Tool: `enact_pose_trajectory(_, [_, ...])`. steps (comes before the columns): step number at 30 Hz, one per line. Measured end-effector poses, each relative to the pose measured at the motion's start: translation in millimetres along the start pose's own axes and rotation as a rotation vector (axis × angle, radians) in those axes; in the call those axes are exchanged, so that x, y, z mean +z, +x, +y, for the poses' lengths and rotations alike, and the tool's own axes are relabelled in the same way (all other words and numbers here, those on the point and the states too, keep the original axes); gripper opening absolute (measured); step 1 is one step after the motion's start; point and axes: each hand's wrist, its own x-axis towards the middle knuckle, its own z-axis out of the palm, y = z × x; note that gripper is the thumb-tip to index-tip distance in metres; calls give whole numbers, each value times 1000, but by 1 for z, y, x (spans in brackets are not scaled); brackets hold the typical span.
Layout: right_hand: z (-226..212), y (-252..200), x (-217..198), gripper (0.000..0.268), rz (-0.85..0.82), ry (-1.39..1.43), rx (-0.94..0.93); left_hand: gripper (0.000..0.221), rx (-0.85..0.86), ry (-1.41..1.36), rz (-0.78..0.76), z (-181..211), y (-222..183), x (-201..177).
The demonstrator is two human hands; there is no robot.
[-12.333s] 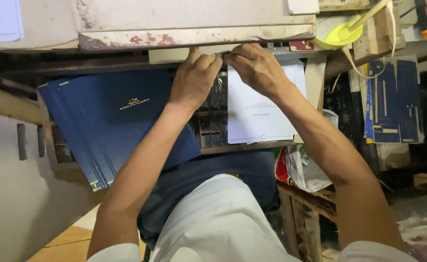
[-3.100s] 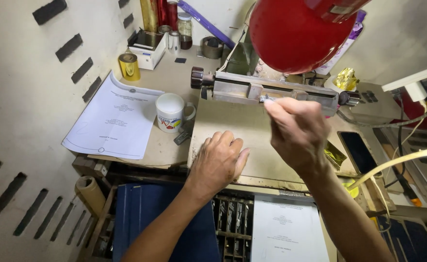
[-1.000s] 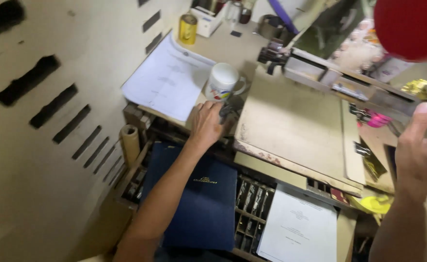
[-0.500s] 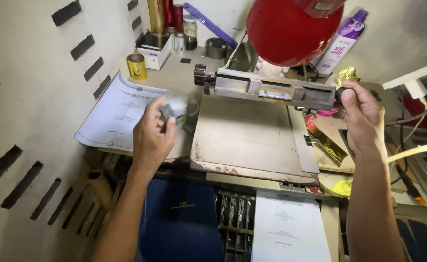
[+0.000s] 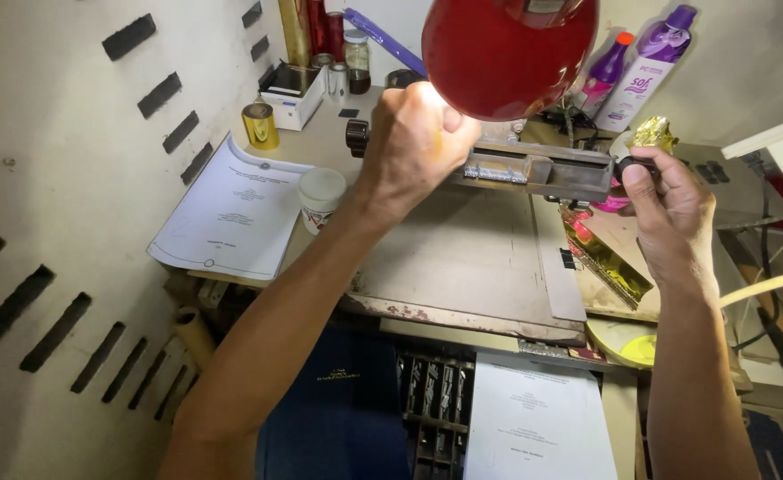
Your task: Manually setting metal type characters into a hot foil stamping press to prepare for printing on book covers.
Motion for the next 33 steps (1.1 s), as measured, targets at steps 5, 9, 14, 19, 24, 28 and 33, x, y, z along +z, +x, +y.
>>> enact_pose_trajectory(5, [6, 0, -1, 24, -17, 37, -41, 34, -104, -46, -144, -1, 3, 14])
enact_pose_trajectory(9, [0, 0, 2, 25, -4, 46, -4, 28, -138, -17, -183, -4, 2, 18])
enact_pose_trajectory(14, [-4, -1, 3, 26, 5, 31, 7, 32, -117, 21, -171, -8, 0, 20])
enact_pose_trajectory(19, [-6, -2, 4, 25, 6, 18, -14, 29, -84, -3, -106, -8, 3, 23])
enact_pose_trajectory(24, [-5, -1, 5, 24, 28, -21, -30, 20, -399, -89, -156, 7, 5, 18])
enact_pose_trajectory(28, [-3, 0, 3, 25, 21, -24, -47, 12, -307, 14, -143, 9, 4, 22])
enact_pose_trajectory(33, [-5, -1, 4, 25, 19, -21, -40, 13, -276, -14, -139, 14, 1, 25])
